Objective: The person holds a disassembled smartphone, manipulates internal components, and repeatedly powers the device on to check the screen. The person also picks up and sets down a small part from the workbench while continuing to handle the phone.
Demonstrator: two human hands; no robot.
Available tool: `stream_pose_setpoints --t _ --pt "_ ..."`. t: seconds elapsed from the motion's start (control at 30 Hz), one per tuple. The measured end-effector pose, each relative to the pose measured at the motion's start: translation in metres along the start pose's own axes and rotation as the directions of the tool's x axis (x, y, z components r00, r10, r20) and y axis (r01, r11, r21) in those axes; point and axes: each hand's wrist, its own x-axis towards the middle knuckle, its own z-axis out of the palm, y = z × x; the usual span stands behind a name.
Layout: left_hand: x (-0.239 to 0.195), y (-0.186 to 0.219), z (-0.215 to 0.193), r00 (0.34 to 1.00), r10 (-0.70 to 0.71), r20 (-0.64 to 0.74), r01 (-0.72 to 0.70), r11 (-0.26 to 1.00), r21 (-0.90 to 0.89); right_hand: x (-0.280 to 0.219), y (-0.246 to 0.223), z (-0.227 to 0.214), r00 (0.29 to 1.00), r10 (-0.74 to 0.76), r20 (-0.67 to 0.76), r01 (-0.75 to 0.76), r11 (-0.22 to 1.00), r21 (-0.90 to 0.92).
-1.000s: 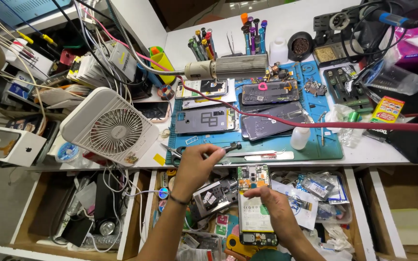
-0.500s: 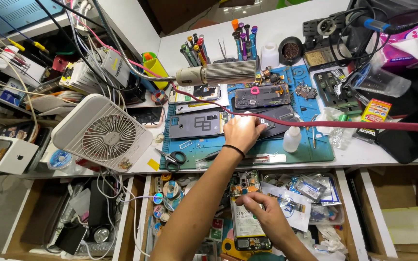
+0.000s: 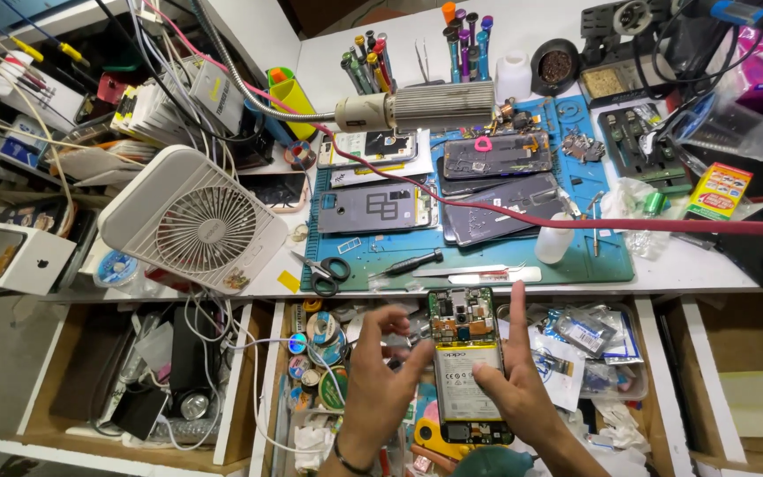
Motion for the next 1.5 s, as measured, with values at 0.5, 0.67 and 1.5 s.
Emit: stream_pose_setpoints --t 0.5,0.67,1.5 --pt "-0.010 0.010 0.026 0.688 0.725 -0.005 -0.656 0.625 0.424 0.004 0.022 -0.001 0.958 -0.250 0.142 0.274 0.943 -0.189" --pt "-0.005 0.013 0.027 0.727 0.685 0.038 -0.633 0.648 0.423 0.006 0.025 -0.005 0.953 -0.257 0.157 0.286 0.936 -0.205" --pt "-0.001 0.011 0.004 0.626 0.771 0.111 -0.692 0.485 0.534 0.004 0.020 -0.004 0.914 -0.290 0.284 0.208 0.936 0.285"
